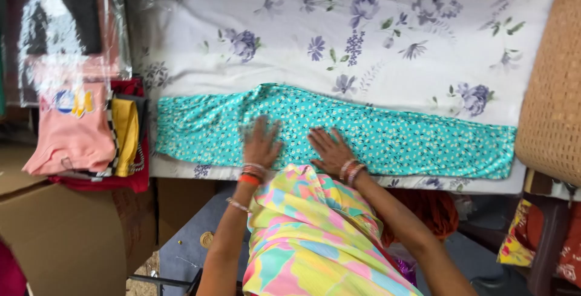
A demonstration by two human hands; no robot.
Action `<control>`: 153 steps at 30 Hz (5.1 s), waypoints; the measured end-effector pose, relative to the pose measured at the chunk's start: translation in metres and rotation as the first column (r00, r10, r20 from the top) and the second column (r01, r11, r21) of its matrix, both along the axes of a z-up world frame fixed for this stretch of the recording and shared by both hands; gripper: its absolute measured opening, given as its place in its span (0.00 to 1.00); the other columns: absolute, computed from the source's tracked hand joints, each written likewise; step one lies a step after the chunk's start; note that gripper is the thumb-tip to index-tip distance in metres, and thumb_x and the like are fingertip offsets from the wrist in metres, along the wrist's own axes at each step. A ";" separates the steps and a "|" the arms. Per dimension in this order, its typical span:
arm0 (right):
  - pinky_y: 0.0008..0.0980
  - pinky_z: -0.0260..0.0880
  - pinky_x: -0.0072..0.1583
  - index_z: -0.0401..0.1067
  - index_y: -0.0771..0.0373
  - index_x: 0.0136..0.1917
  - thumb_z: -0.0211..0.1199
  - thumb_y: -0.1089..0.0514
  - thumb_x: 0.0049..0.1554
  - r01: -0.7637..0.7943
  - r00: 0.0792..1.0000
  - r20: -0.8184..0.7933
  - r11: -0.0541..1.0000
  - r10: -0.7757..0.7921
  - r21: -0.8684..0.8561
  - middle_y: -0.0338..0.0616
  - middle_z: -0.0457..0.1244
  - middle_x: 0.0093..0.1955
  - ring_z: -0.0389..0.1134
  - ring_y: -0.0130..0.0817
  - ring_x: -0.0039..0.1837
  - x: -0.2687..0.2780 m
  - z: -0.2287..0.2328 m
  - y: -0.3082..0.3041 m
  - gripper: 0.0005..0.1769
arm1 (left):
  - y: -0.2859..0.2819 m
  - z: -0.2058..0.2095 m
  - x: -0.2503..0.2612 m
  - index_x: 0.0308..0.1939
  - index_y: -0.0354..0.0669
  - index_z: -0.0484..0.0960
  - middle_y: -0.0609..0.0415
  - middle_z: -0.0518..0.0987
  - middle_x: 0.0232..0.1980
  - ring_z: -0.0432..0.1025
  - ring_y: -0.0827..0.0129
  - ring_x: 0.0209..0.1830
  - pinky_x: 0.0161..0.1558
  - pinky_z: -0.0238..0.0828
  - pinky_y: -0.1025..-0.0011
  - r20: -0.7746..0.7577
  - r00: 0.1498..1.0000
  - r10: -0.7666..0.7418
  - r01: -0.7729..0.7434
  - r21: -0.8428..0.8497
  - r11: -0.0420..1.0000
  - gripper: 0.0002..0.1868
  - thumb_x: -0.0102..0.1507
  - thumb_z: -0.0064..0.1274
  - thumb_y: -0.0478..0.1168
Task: Folding garments and placing them into plastic packaging.
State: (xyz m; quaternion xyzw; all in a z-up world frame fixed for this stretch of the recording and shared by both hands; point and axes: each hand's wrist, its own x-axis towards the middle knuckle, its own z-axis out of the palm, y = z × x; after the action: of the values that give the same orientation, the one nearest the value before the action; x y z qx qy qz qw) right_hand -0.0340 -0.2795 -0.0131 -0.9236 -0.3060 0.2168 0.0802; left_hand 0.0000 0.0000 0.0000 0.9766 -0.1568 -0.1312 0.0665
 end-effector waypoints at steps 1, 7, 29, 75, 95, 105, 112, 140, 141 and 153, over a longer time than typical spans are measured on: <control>0.56 0.27 0.79 0.44 0.60 0.82 0.36 0.28 0.63 0.009 1.000 -0.006 1.000 -0.009 -0.005 0.48 0.36 0.85 0.34 0.41 0.84 -0.008 0.009 -0.025 0.46 | 0.021 0.011 0.001 0.79 0.64 0.58 0.47 0.49 0.83 0.40 0.51 0.83 0.77 0.28 0.40 -0.006 1.000 -0.009 0.009 -0.005 1.000 0.37 0.66 0.44 0.62; 0.64 0.17 0.79 0.38 0.57 0.85 0.31 0.22 0.62 0.713 0.690 0.170 0.701 -0.703 0.003 0.50 0.30 0.88 0.29 0.52 0.87 -0.087 0.016 -0.192 0.52 | 0.124 0.012 0.004 0.83 0.67 0.49 0.45 0.35 0.86 0.25 0.44 0.84 0.70 0.14 0.24 0.030 0.800 0.600 -0.598 0.134 0.790 0.44 0.67 0.25 0.75; 0.54 0.29 0.81 0.42 0.59 0.84 0.54 0.39 0.60 0.583 0.811 0.075 0.812 -0.580 -0.027 0.46 0.38 0.87 0.38 0.41 0.86 -0.031 0.005 -0.187 0.47 | -0.082 -0.008 0.059 0.80 0.69 0.52 0.49 0.43 0.85 0.37 0.50 0.85 0.76 0.16 0.34 -0.062 0.976 -0.208 0.202 -0.091 0.975 0.35 0.69 0.34 0.65; 0.48 0.62 0.68 0.60 0.69 0.72 0.76 0.50 0.58 0.810 -0.324 -0.022 -0.290 -0.946 0.510 0.61 0.60 0.70 0.63 0.50 0.67 -0.166 -0.058 -0.435 0.39 | 0.235 -0.045 0.008 0.66 0.44 0.61 0.44 0.73 0.68 0.73 0.54 0.63 0.64 0.73 0.53 -0.553 -0.175 0.815 -0.670 -0.540 -0.510 0.36 0.60 0.65 0.36; 0.37 0.79 0.44 0.59 0.50 0.56 0.63 0.68 0.53 0.292 -0.302 -0.714 -0.774 -0.632 0.561 0.39 0.65 0.49 0.72 0.36 0.48 -0.110 0.069 -0.374 0.23 | 0.240 0.060 -0.002 0.56 0.36 0.83 0.51 0.84 0.49 0.79 0.70 0.42 0.46 0.81 0.70 -0.607 0.568 0.556 -0.609 -0.764 -0.213 0.14 0.67 0.51 0.27; 0.34 0.80 0.58 0.72 0.66 0.66 0.60 0.80 0.55 0.231 0.199 -0.776 -0.741 -0.598 0.630 0.49 0.70 0.58 0.73 0.35 0.57 -0.093 0.076 -0.374 0.27 | 0.213 0.157 0.016 0.58 0.46 0.88 0.44 0.85 0.50 0.79 0.62 0.43 0.49 0.76 0.63 0.226 0.749 0.623 -0.487 -0.450 0.749 0.21 0.61 0.62 0.27; 0.33 0.82 0.60 0.82 0.67 0.51 0.66 0.80 0.55 0.180 -0.130 -0.469 -0.486 -0.874 0.855 0.52 0.74 0.56 0.77 0.35 0.58 -0.116 0.047 -0.409 0.15 | 0.289 0.143 0.011 0.51 0.50 0.88 0.54 0.85 0.49 0.76 0.63 0.53 0.66 0.65 0.56 0.551 0.765 0.333 -0.368 -0.051 0.928 0.13 0.68 0.56 0.28; 0.54 0.67 0.60 0.70 0.66 0.65 0.74 0.61 0.64 0.899 0.047 0.326 0.182 -0.944 0.399 0.62 0.68 0.59 0.68 0.59 0.58 -0.008 0.016 -0.413 0.20 | 0.172 0.057 0.185 0.65 0.50 0.72 0.40 0.70 0.69 0.63 0.47 0.68 0.65 0.60 0.45 0.291 0.805 0.517 -0.568 0.126 0.814 0.25 0.64 0.58 0.38; 0.56 0.66 0.58 0.70 0.66 0.67 0.76 0.59 0.64 0.931 0.114 0.286 0.203 -0.951 0.303 0.65 0.66 0.59 0.66 0.64 0.58 -0.008 0.020 -0.410 0.24 | 0.156 0.065 0.174 0.67 0.49 0.69 0.38 0.64 0.73 0.58 0.44 0.71 0.67 0.55 0.44 0.333 0.775 0.538 -0.579 0.031 0.815 0.32 0.60 0.63 0.40; 0.37 0.79 0.57 0.64 0.70 0.68 0.67 0.68 0.68 0.820 0.019 -0.547 -0.300 -0.837 0.487 0.51 0.67 0.61 0.72 0.36 0.58 -0.100 -0.031 -0.449 0.19 | 0.065 -0.015 -0.038 0.62 0.37 0.64 0.49 0.79 0.40 0.75 0.66 0.35 0.37 0.74 0.67 -0.427 0.368 0.826 -0.888 -0.424 0.176 0.26 0.67 0.58 0.43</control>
State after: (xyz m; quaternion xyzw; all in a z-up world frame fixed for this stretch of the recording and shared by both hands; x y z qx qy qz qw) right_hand -0.1337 -0.7289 -0.0445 -0.7310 0.3784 -0.0597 0.5648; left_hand -0.0377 0.0646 -0.0147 0.8077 0.3890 -0.0626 0.4386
